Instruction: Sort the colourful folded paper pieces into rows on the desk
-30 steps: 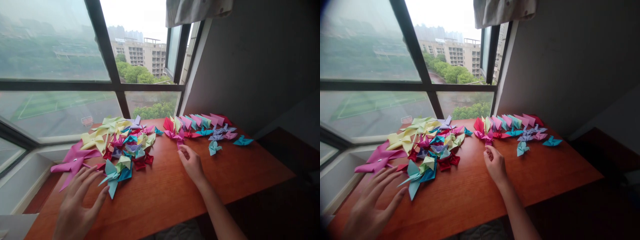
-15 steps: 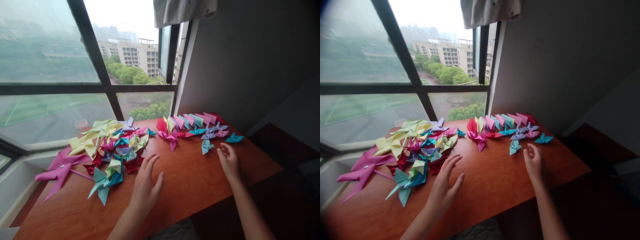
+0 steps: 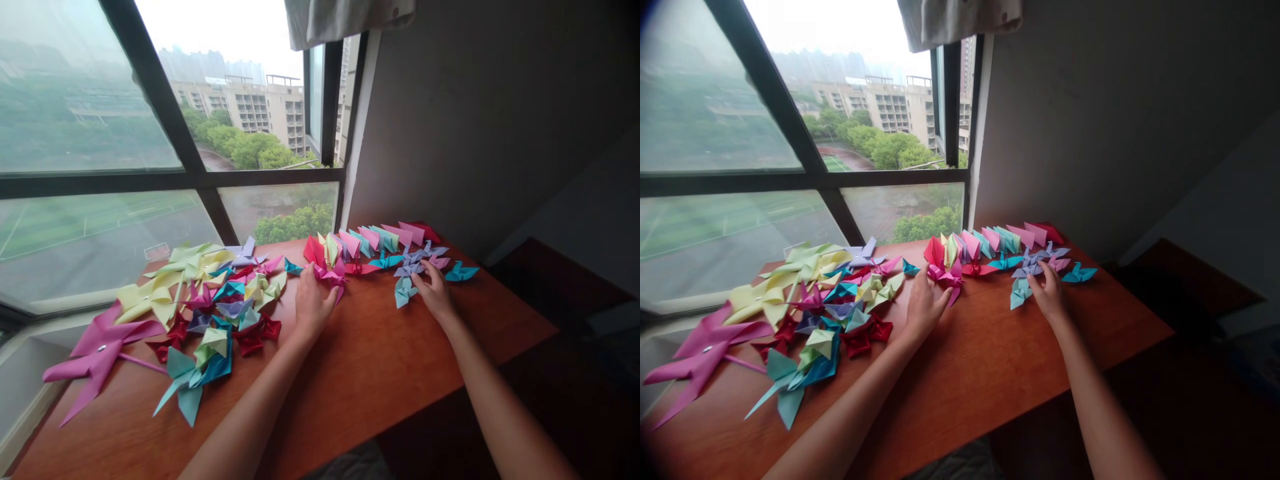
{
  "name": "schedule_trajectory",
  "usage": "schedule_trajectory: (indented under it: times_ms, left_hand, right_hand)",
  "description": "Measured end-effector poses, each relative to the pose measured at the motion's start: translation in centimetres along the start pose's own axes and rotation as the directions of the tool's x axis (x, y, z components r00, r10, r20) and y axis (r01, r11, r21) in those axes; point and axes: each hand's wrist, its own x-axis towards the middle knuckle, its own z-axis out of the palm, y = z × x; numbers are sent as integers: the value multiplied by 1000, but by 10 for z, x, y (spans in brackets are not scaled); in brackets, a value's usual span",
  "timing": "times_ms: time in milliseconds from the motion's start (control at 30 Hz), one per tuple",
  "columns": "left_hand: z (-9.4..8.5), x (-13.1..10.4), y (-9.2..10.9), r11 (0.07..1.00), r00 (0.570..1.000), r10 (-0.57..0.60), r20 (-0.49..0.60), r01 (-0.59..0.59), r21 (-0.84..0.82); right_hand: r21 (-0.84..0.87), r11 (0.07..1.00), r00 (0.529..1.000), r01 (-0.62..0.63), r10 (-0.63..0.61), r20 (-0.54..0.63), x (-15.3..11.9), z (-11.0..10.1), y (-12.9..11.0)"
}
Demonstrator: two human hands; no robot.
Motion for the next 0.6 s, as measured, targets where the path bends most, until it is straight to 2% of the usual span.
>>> schedule_trajectory:
  times_ms: [200, 400, 600]
  left_hand:
    - [17, 13, 4, 997, 996, -79, -48, 80, 21]
    - [24, 19, 4, 991, 990, -129, -59, 130, 17]
    - [26, 17, -1, 995, 995, -96, -16, 96, -21]
  right_hand:
    - [-123, 992, 999, -14, 21, 49, 31, 12, 6]
    - [-200, 977, 997, -69, 74, 16, 44, 24, 5]
    - [-269, 963, 999, 30, -23, 29, 48, 23, -14]
